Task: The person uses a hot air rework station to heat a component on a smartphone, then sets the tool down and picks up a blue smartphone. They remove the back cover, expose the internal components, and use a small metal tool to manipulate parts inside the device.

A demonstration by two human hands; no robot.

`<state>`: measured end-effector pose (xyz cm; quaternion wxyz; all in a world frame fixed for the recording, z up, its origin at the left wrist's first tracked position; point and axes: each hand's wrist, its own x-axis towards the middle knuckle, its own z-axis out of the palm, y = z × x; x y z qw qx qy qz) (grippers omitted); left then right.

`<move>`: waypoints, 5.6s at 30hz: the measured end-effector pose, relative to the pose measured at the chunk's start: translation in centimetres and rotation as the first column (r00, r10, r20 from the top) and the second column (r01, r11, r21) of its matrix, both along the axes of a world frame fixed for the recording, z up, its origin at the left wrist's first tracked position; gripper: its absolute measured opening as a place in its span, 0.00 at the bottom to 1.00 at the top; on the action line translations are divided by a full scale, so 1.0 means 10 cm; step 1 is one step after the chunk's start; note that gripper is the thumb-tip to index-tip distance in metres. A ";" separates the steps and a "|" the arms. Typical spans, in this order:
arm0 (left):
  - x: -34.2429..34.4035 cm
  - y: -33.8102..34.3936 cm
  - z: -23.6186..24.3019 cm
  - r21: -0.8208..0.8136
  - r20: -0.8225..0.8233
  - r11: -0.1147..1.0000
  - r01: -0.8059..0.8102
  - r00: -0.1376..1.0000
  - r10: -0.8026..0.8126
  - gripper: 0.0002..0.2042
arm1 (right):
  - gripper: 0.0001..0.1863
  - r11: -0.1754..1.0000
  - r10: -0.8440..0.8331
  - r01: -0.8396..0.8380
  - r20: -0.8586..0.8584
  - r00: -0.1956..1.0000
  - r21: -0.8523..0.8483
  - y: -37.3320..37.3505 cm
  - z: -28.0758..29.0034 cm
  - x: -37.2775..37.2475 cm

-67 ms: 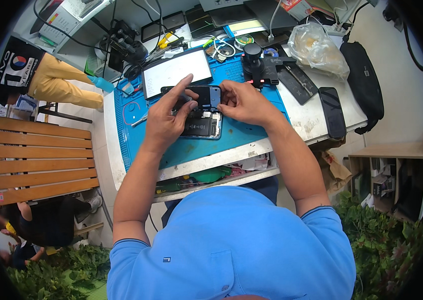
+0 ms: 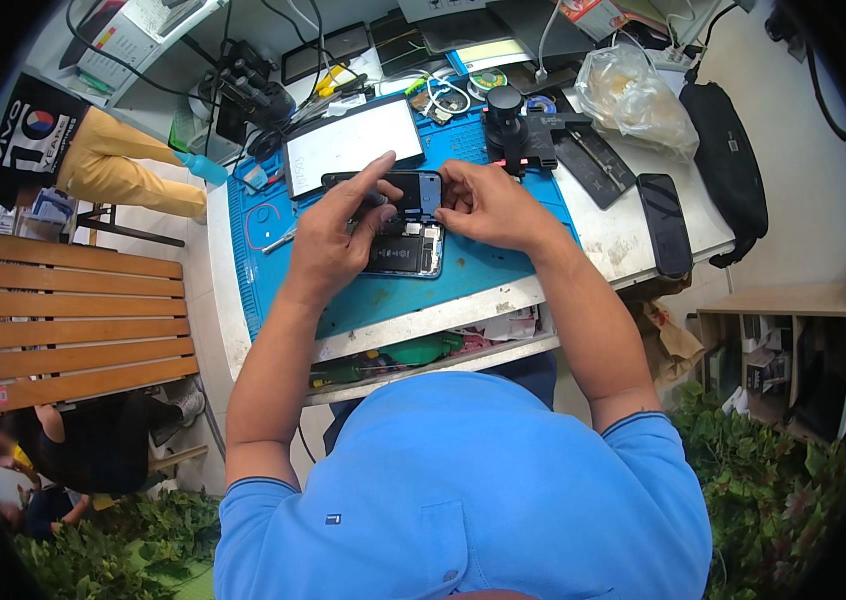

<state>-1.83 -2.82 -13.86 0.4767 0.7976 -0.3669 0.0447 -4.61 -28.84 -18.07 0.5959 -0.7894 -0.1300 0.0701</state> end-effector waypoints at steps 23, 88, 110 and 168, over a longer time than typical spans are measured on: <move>0.03 0.00 0.26 0.216 0.134 0.975 -0.052 0.991 0.023 0.25 | 0.16 0.999 -0.014 0.014 0.013 1.000 -0.030 0.00 -0.02 -0.01; -0.02 0.06 -0.01 0.029 0.017 1.000 0.000 1.000 0.000 0.38 | 0.16 1.000 0.013 -0.013 -0.004 1.000 -0.010 0.00 0.01 -0.02; -0.02 0.11 -0.07 -0.108 -0.020 0.992 -0.061 0.998 0.059 0.38 | 0.17 1.000 0.013 -0.013 -0.030 0.999 -0.004 0.00 0.03 -0.03; -0.22 0.16 -0.38 -0.233 -0.145 0.946 -0.224 0.970 0.194 0.29 | 0.16 0.999 -0.021 0.021 0.006 1.000 0.027 0.04 0.04 -0.03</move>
